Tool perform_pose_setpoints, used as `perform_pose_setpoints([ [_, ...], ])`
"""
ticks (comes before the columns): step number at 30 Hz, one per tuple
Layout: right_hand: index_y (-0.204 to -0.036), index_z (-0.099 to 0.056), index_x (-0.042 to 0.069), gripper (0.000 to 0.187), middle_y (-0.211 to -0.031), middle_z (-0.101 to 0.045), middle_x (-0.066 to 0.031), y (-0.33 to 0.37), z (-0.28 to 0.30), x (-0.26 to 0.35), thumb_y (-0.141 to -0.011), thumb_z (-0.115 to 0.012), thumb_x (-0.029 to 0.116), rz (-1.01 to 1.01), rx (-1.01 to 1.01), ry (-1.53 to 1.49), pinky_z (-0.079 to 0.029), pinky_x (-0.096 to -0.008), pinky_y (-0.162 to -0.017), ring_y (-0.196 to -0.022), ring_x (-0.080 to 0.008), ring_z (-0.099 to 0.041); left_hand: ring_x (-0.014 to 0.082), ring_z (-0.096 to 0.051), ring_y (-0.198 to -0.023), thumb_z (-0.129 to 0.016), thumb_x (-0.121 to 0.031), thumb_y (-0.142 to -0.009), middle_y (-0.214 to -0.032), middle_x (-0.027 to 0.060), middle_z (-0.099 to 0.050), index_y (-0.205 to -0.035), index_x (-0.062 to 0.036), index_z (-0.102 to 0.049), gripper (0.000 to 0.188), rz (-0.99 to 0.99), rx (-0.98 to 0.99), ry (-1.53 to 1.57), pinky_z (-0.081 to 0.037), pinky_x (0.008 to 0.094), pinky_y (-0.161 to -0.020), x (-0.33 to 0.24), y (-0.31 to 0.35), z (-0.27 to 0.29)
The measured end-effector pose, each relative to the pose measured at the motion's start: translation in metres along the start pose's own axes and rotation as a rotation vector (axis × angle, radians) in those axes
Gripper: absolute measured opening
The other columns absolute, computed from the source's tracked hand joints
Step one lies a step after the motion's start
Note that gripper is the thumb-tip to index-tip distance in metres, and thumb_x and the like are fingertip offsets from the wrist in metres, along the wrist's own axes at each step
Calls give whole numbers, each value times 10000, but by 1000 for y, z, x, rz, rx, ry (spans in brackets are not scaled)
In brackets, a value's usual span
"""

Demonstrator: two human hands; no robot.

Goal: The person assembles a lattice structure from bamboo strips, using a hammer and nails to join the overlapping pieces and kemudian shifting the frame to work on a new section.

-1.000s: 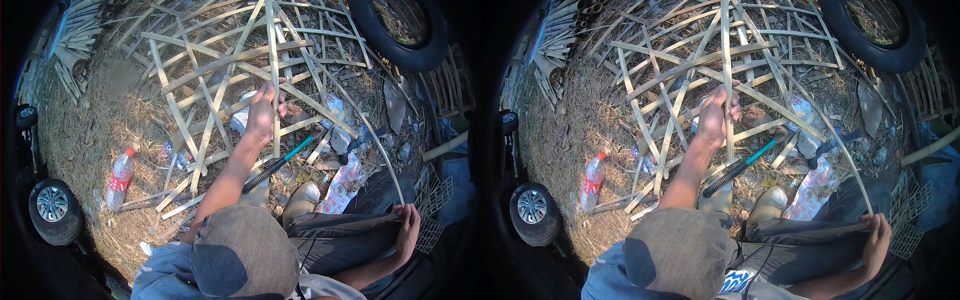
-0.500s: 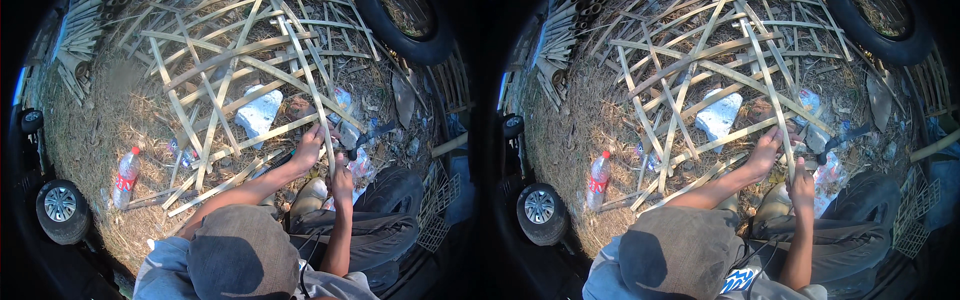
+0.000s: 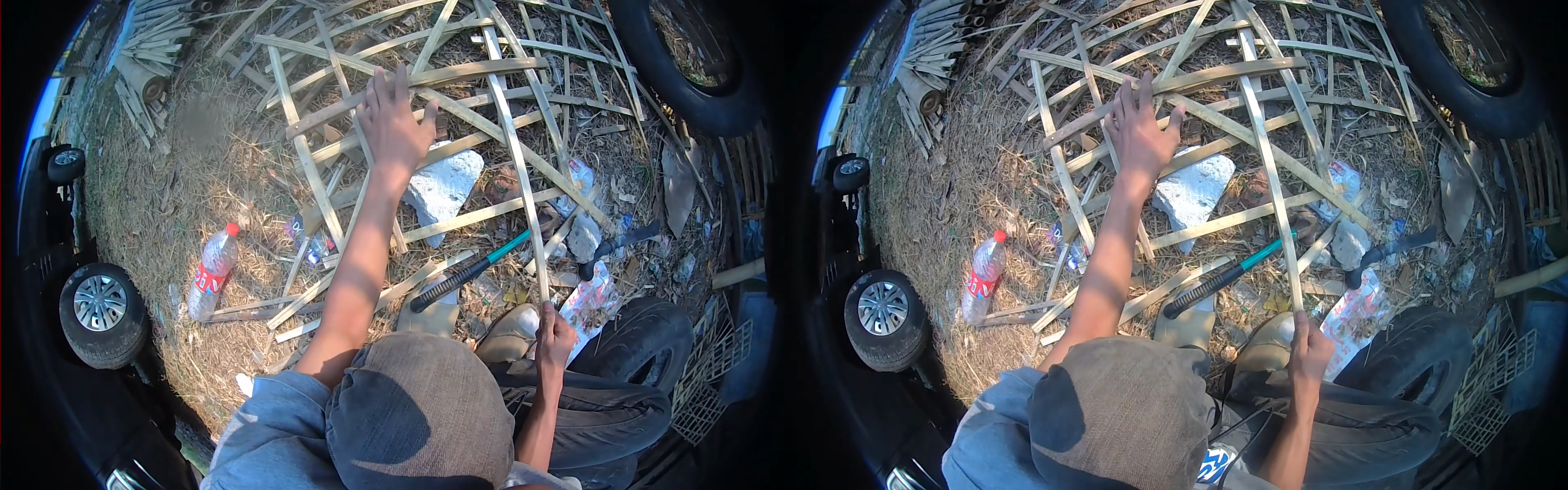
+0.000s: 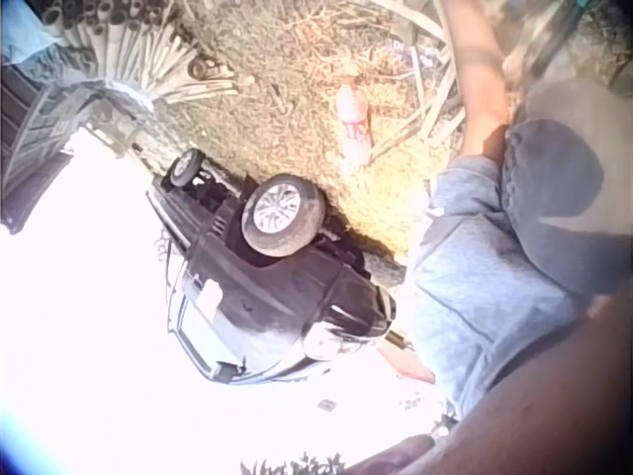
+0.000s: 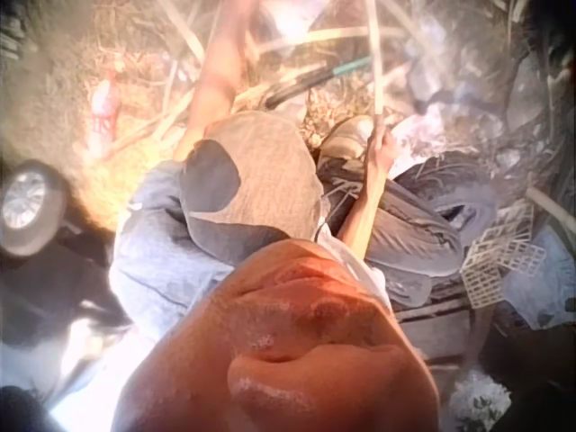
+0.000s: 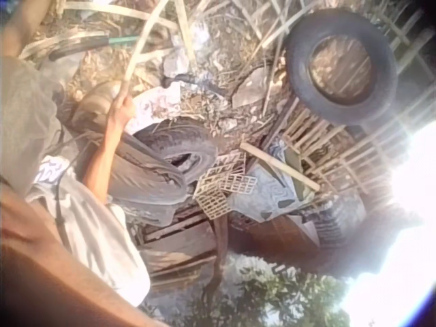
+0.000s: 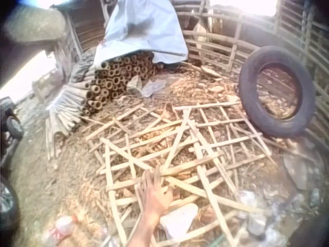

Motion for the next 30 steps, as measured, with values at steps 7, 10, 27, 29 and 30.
perform_pose_setpoints([
  [7,-634,-536,24,518,-551,-404,47,-14,-9,-24,-1041,-578,342,111,-53,-32,-233,-290,-460,-509,-54,-337,322,-245,-1485,-481,-616,-956,-1586,147,-326,-1573,-136,-287,805,29,155,-90,-150,566,-1171,2,2,-23],
  [10,-697,-565,-42,514,-522,-390,-52,-33,-10,-12,-1021,-599,356,81,-75,-12,-281,-366,-476,-526,-108,-320,321,-256,-1476,-489,-637,-944,-1574,146,-343,-1553,-128,-329,810,19,128,-98,-155,565,-1163,2,0,-23],
  [27,-764,-624,-83,514,-531,-355,-83,-114,-34,51,-1008,-611,370,239,-125,126,-320,-371,-495,-545,-123,-323,323,-324,-1404,-546,-722,-869,-1505,159,-416,-1436,-80,-467,860,-14,57,-47,-191,563,-1104,0,-6,-11],
  [29,-760,-625,-82,510,-529,-355,-87,-114,-34,44,-1007,-615,365,273,-133,127,-320,-371,-493,-541,-122,-321,328,-325,-1404,-562,-725,-855,-1505,160,-416,-1439,-77,-459,878,-15,68,-9,-192,577,-1096,0,-4,-13],
  [30,-744,-618,-79,508,-525,-354,-86,-115,-34,41,-1006,-620,357,270,-130,165,-317,-370,-488,-534,-119,-316,328,-325,-1404,-562,-725,-855,-1505,160,-416,-1439,-77,-459,878,-15,75,-9,-192,577,-1096,0,-1,-13],
])
Point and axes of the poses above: each hand's wrist, its own y-axis away from the middle knuckle, its own z-axis out of the back of the hand, x = y × z, the point moved 2 cm from there along -y, towards the middle knuckle
